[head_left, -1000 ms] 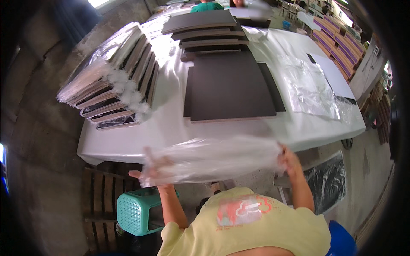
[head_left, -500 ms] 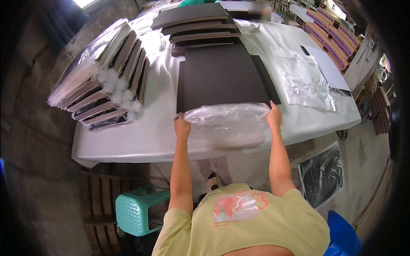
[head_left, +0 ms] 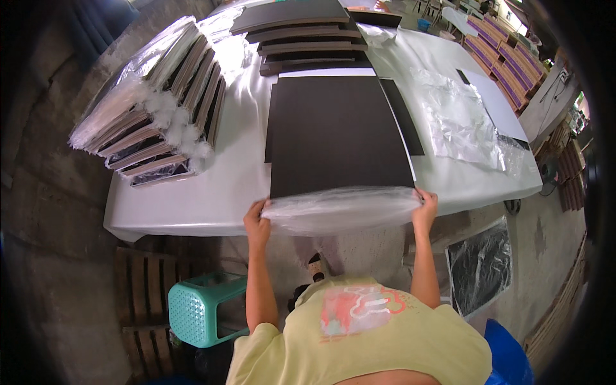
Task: The person picks up large dark boards and places them one by one into clear plastic bags, pulling the bags over the boards by hand and then setting the packaged items aside.
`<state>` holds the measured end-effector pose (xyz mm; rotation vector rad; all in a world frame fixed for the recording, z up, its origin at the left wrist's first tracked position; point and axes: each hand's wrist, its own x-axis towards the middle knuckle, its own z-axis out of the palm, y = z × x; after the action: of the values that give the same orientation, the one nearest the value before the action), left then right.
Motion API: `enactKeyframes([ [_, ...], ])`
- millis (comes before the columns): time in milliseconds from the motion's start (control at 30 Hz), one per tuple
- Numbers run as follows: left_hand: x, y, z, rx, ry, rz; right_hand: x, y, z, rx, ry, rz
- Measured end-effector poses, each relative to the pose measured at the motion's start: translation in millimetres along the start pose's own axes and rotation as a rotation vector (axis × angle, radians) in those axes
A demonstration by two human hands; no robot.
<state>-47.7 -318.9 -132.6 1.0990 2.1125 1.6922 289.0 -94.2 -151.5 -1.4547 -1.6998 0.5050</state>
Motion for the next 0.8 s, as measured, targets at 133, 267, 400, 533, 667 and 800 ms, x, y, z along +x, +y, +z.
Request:
enactKeyframes([
  [133, -54.1, -53.1, -16.8, -0.196, -0.148, -0.389, -42.9, 40.1, -6.5, 0.541, -0.004, 0.338],
  [267, -55.3, -54.8, -12.7, -0.525, -0.125, -0.472, -49.0, 52.5, -12.1, 0.976, -0.066, 0.527],
  [400, -57.0, -92.2, -23.6, -0.735, -0.247, -0.425, -42.0, 107.4, -24.1, 1.203, -0.632, 0.498],
  [533, -39.6, -67.6, -37.6, -0.602, -0.352, -0.504, -6.9, 96.9, -38.8, 1.138, -0.833, 0.454],
  [667, -14.8, -66.6, -35.2, -0.539, -0.294, -0.443, 34.2, 86.2, -30.0, 0.902, -0.975, 0.463],
  [800, 9.6, -47.6, -17.7, -0.34, -0.269, -0.507, 44.1, 60.8, -22.7, 1.03, -0.788, 0.52],
])
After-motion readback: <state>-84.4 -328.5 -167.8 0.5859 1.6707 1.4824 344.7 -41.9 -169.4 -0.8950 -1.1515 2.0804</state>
